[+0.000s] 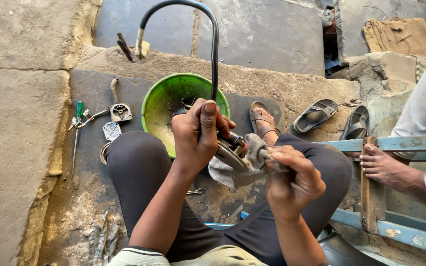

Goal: The person sits on the ground and cleans a disassembled motor stator using a rag and a flat metal tool. They wipe the copper windings and metal housing, scrape debris from the interior, and repeatedly rotate the part to access different surfaces.

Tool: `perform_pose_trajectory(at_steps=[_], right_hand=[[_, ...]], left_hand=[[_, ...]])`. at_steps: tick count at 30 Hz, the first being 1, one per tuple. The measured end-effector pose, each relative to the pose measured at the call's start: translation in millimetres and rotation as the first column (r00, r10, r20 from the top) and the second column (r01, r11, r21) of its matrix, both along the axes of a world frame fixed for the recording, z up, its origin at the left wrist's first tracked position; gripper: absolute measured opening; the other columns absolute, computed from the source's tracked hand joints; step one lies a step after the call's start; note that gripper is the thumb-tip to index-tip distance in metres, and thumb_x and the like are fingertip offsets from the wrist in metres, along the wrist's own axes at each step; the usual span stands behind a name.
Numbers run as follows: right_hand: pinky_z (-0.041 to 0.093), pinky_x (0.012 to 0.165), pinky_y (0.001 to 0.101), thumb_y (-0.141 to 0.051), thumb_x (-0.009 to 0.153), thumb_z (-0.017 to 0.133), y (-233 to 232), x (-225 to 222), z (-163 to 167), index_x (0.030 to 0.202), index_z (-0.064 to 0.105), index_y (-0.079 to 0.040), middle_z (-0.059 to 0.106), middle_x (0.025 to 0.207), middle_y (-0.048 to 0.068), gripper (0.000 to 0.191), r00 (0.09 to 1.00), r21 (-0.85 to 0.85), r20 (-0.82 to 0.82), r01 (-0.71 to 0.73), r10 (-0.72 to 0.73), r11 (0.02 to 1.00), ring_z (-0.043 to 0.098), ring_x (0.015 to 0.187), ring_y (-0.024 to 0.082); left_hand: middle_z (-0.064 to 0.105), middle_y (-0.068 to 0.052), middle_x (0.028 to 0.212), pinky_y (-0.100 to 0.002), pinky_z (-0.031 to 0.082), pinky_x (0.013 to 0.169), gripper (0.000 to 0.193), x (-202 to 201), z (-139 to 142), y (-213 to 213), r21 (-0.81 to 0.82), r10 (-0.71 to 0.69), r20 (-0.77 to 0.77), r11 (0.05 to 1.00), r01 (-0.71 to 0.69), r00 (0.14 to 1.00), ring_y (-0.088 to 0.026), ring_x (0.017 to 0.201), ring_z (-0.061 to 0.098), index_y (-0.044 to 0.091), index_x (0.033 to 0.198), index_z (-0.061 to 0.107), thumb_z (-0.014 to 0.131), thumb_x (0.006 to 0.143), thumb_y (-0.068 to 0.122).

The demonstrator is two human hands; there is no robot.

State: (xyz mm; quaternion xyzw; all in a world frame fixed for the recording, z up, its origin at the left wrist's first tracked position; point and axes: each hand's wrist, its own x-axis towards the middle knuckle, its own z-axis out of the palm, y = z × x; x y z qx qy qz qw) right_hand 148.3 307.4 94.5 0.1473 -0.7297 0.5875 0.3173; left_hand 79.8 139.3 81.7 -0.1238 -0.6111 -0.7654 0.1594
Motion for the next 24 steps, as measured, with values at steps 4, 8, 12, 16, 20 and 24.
perform_pose_trajectory(at_steps=[4, 8, 12, 16, 20, 24], right_hand=[[0.061, 0.09, 0.0377, 0.011, 0.08, 0.073, -9.9, -7.8, 34.3, 0.106, 0.068, 0.002, 0.074, 0.108, 0.016, 0.028, 0.989, 0.559, -0.059, -0.078, 0.134, 0.825, 0.074, 0.103, 0.029], [0.061, 0.088, 0.0426, 0.006, 0.074, 0.078, -14.6, -14.4, 48.6, 0.108, 0.07, 0.002, 0.074, 0.112, 0.018, 0.035, 0.965, 0.755, -0.121, -0.062, 0.232, 0.653, 0.072, 0.104, 0.032], [0.064, 0.087, 0.0389, 0.009, 0.078, 0.077, -3.7, -17.2, 29.2, 0.1, 0.066, 0.003, 0.073, 0.108, 0.019, 0.025, 0.953, 0.677, -0.195, -0.039, 0.231, 0.735, 0.073, 0.102, 0.031], [0.065, 0.082, 0.0359, 0.01, 0.088, 0.072, 2.6, -20.8, -10.8, 0.097, 0.062, 0.0, 0.073, 0.099, 0.015, 0.017, 0.997, 0.254, -0.007, -0.076, 0.08, 0.964, 0.073, 0.093, 0.022], [0.054, 0.09, 0.0358, 0.01, 0.094, 0.07, 13.5, -33.4, -34.1, 0.101, 0.053, -0.005, 0.069, 0.095, 0.016, 0.023, 0.991, -0.292, -0.04, -0.137, 0.131, 0.946, 0.063, 0.091, 0.018], [0.054, 0.087, 0.0366, 0.004, 0.096, 0.073, 27.7, -43.4, -28.6, 0.099, 0.051, -0.007, 0.069, 0.095, 0.015, 0.025, 0.966, -0.434, -0.144, -0.258, 0.216, 0.863, 0.061, 0.089, 0.022]], left_hand=[[0.062, -0.005, 0.07, -0.029, 0.059, 0.064, 0.043, 1.9, 7.8, 8.0, -0.103, 0.038, 0.019, 0.994, -0.036, 0.999, -0.013, 0.069, 0.071, -0.001, 0.085, 0.059, 0.049, 0.114, 0.028], [0.064, -0.006, 0.065, -0.028, 0.058, 0.059, 0.043, 4.5, 12.6, 4.0, -0.074, 0.023, 0.147, 0.997, -0.012, 0.989, -0.012, 0.062, 0.069, 0.001, 0.081, 0.059, 0.051, 0.111, 0.03], [0.067, -0.006, 0.065, -0.027, 0.056, 0.059, 0.045, 3.9, 13.4, -1.7, -0.201, 0.134, 0.131, 0.974, -0.106, 0.982, -0.013, 0.064, 0.073, 0.0, 0.08, 0.061, 0.051, 0.11, 0.032], [0.071, -0.007, 0.073, -0.03, 0.063, 0.077, 0.045, 2.3, 20.8, -7.7, 0.009, 0.023, 0.187, 1.0, -0.025, 0.982, -0.016, 0.076, 0.075, 0.0, 0.086, 0.061, 0.05, 0.112, 0.035], [0.073, -0.015, 0.116, -0.035, 0.063, 0.094, 0.053, -3.8, 29.6, -22.5, -0.035, -0.366, 0.019, 0.93, 0.366, 0.931, -0.021, 0.104, 0.076, -0.001, 0.109, 0.065, 0.065, 0.101, 0.051], [0.04, -0.025, 0.156, -0.048, 0.036, 0.122, 0.112, -7.2, 26.1, -16.9, -0.314, -0.607, -0.24, 0.787, 0.531, 0.758, -0.036, 0.147, 0.042, -0.007, 0.147, 0.043, 0.084, 0.071, 0.064]])
